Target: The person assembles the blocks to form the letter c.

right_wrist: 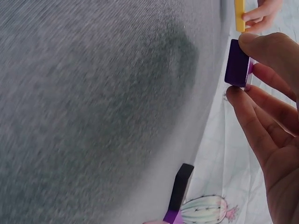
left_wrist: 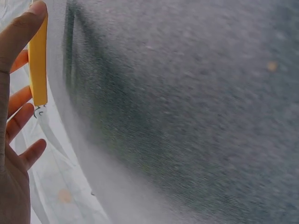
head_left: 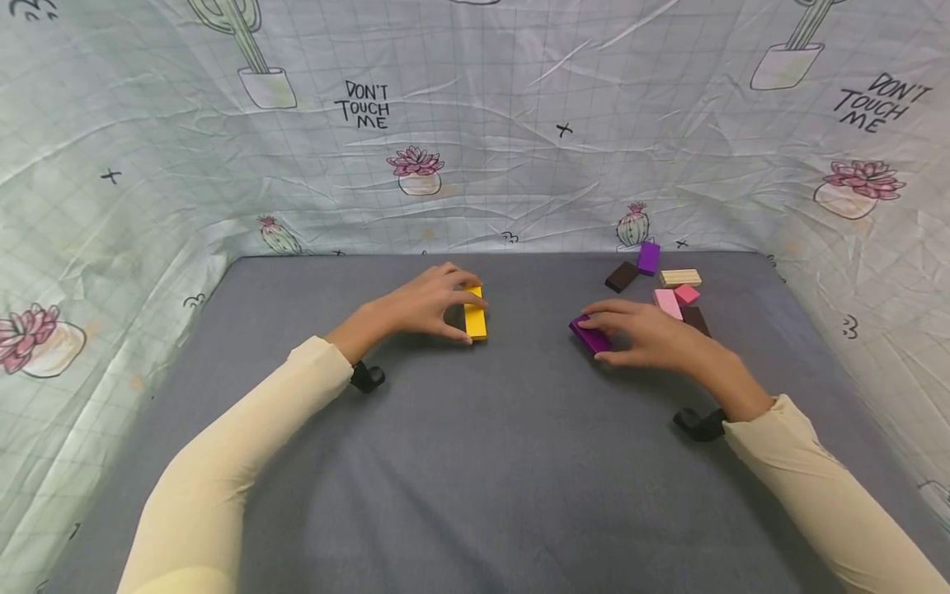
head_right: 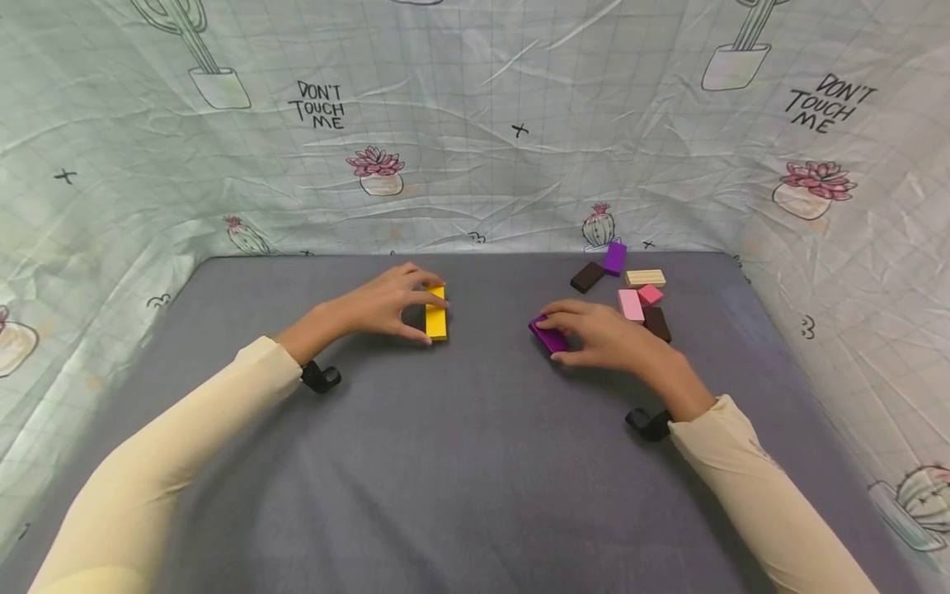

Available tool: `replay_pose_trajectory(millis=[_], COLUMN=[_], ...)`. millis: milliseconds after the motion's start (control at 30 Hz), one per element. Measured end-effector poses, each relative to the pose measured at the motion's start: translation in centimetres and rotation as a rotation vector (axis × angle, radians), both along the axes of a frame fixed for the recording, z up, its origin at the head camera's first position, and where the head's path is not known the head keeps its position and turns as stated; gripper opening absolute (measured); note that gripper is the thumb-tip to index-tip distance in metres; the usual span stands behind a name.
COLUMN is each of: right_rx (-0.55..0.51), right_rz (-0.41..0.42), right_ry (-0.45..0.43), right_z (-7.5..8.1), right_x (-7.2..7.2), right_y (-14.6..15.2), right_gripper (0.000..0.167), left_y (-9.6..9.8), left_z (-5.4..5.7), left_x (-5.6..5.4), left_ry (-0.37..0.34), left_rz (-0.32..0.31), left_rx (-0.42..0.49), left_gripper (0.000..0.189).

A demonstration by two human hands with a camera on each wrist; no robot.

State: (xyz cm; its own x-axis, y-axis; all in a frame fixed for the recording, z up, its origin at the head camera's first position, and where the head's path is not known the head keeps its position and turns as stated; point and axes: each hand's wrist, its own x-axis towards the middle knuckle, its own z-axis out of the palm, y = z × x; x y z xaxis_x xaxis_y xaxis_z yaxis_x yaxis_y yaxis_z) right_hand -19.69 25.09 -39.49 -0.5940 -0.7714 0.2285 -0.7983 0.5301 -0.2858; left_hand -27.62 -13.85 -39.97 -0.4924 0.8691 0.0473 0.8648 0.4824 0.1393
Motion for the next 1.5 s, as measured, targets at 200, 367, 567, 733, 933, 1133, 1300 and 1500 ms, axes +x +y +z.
replay_pose_trajectory(millis=[200, 367, 567, 733, 933, 1133, 1300, 1500], right_rx=[0.025, 0.034, 0.034, 0.052, 0.061, 0.063, 0.063, 0.087], right_rz=[0.000, 0.006, 0.017, 0.018, 0.020, 0.060, 0.088, 0.124], right_ry=[-0.018, -0.038, -0.081, -0.104, -0.138, -0.141, -0.135, -0.170], right_z=[0.2, 0.4, 0.5, 0.5, 0.7, 0.6, 0.5, 0.4], right_x=[0.0, -0.1, 0.0, 0.0, 0.1, 0.1, 0.2, 0.3], right_y=[-1.0, -1.8, -2.9, -3.7, -4.5, -5.3, -5.9, -7.1], right_gripper=[0.047, 0.048, 0.049, 0.050, 0.050, 0.047, 0.047, 0.049], left_y=[-0.8, -1.0, -1.0, -1.3, -1.3, -1.6, -1.9, -2.3], left_z=[-0.4, -0.8, -1.3, -1.6, -1.5, -1.5, -1.4, -1.3], left_x=[0.2, 0.3, 0.4, 0.4, 0.5, 0.9, 1.5, 2.5], left_ry=[-0.003, -0.030, -0.066, -0.086, -0.096, -0.082, -0.067, -0.042], left_rz=[0.009, 0.020, 0.026, 0.033, 0.036, 0.029, 0.043, 0.081], left_rx=[-0.016, -0.019, -0.023, -0.043, -0.058, -0.061, -0.059, -0.067], left_gripper=[0.065, 0.065, 0.064, 0.066, 0.066, 0.066, 0.067, 0.068])
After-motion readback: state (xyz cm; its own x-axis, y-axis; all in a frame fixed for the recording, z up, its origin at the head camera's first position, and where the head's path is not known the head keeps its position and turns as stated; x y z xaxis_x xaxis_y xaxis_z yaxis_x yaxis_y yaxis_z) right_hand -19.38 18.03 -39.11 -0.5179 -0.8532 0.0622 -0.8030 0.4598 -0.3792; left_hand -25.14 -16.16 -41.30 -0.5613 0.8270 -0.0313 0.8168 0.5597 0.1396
